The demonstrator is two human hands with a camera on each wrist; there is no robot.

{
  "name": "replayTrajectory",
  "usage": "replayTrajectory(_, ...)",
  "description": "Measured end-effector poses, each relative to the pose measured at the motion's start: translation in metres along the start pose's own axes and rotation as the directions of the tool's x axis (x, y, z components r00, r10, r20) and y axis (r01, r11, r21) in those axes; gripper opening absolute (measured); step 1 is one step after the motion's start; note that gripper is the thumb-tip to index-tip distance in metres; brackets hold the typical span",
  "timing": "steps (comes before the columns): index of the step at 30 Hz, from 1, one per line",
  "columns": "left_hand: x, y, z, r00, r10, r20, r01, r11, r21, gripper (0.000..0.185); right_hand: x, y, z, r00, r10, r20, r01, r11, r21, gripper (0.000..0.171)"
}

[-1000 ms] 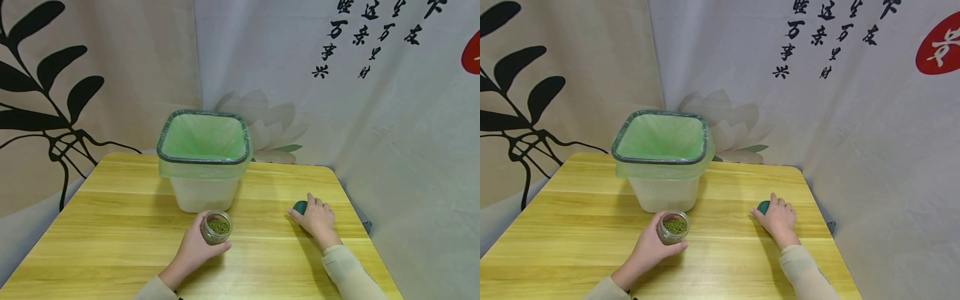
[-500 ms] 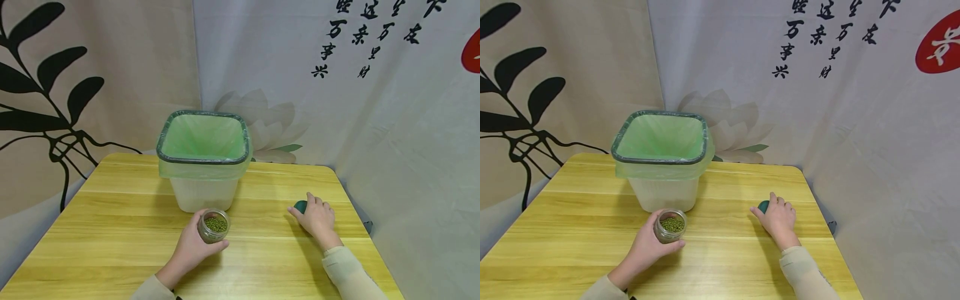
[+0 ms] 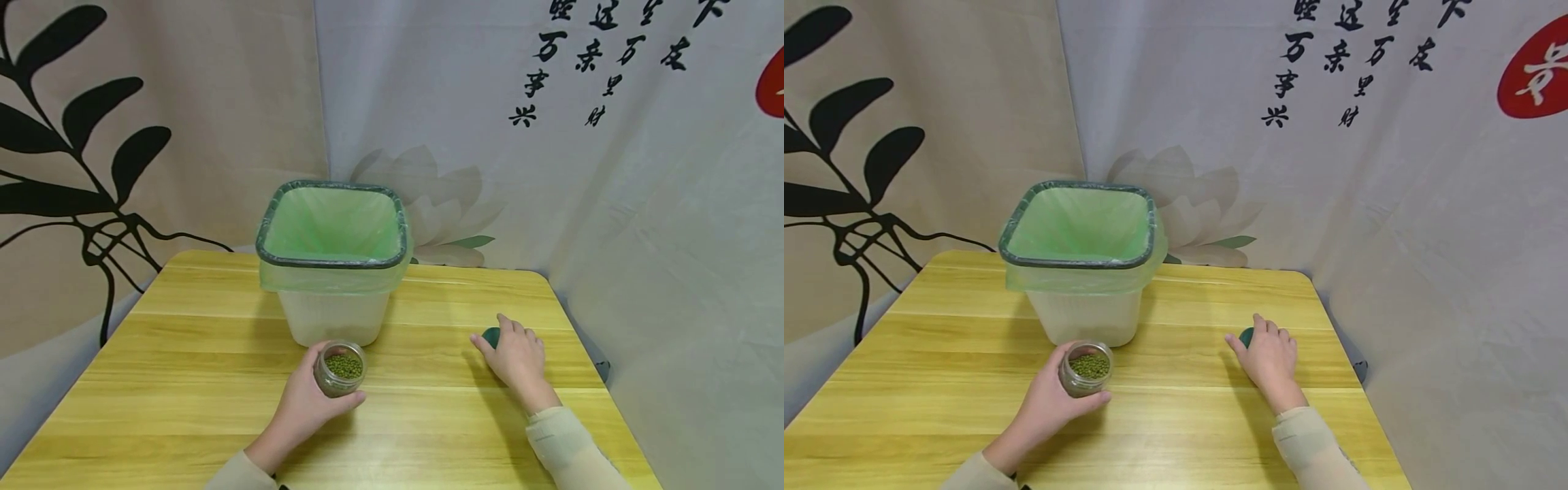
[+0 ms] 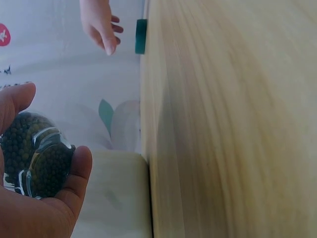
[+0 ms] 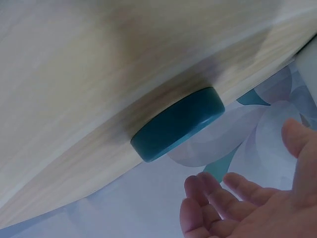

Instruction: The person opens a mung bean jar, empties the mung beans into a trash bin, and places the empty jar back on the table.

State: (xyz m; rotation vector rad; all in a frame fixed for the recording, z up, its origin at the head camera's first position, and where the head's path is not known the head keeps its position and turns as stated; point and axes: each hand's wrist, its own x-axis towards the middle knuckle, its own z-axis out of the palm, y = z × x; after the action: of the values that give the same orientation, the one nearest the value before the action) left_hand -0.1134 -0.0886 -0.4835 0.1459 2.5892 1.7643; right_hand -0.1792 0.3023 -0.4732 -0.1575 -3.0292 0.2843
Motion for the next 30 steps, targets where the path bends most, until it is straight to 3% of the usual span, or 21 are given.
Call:
replayTrajectory(22,-0.001,0.000,-0.008,1.000,-0.014,-0.003,0.014,1.000,0.024,0.099,-0.017,-0.008,-0.008,0.998,-0.028,-0.053,0.035,0.991,0.133,0.071)
replayTrajectory(30,-0.001,-0.002,-0.013,1.000,-0.018,-0.006,0.018,0.999,0.029,0.101,-0.024,-0.022,-0.016,0.993,-0.072,-0.098,0.089,0.979,0.185,0.066)
